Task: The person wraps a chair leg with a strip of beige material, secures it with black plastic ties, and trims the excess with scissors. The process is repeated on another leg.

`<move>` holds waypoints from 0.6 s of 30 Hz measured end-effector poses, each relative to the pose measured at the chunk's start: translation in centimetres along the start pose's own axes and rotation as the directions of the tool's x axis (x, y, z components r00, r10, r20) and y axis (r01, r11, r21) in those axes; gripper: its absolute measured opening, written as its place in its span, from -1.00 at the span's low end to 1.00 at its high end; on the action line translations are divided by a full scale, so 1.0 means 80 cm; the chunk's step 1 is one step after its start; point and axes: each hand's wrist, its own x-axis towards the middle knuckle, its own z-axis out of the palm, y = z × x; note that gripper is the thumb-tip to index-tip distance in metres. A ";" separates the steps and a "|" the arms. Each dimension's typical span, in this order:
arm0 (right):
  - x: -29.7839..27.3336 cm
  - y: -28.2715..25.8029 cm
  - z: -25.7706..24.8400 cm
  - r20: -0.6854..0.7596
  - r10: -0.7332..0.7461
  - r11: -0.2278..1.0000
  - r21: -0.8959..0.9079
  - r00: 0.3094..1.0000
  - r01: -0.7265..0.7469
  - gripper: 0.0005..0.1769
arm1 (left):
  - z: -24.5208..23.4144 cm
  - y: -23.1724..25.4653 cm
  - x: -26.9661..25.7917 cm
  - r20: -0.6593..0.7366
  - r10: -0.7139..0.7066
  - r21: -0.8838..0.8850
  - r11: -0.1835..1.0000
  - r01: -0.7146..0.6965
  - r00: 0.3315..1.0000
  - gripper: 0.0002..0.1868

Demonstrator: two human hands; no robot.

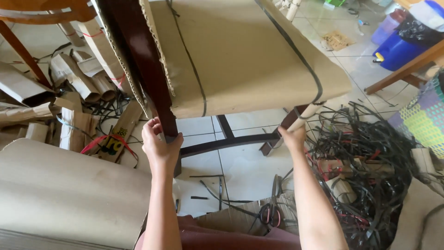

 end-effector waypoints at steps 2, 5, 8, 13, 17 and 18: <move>0.024 0.002 0.005 0.019 -0.021 0.999 -0.043 1.000 0.022 -0.21 | 0.007 -0.006 -0.001 -0.002 0.042 -0.016 0.999 -0.042 0.999 -0.24; 0.060 0.010 0.022 0.056 -0.052 0.993 -0.101 0.997 0.058 -0.20 | 0.029 -0.060 0.011 0.012 0.084 -0.082 0.993 -0.083 0.996 -0.38; 0.075 0.025 0.034 0.066 -0.071 0.986 -0.144 0.995 0.080 -0.21 | 0.045 -0.114 0.012 0.102 0.002 -0.141 0.990 0.012 0.995 -0.48; 0.010 -0.010 0.072 -0.193 -0.187 0.977 -0.141 0.963 0.161 -0.14 | 0.089 -0.200 0.032 0.187 -0.128 -0.254 0.951 0.174 0.974 -0.51; -0.206 -0.183 0.107 -0.099 -0.357 0.889 0.269 0.929 0.371 -0.25 | 0.089 -0.202 0.032 0.182 -0.142 -0.238 0.954 0.184 0.973 -0.49; -0.252 -0.220 0.119 -0.045 -0.503 0.786 0.390 0.863 0.479 -0.30 | 0.086 -0.195 0.032 0.179 -0.125 -0.217 0.962 0.163 0.976 -0.47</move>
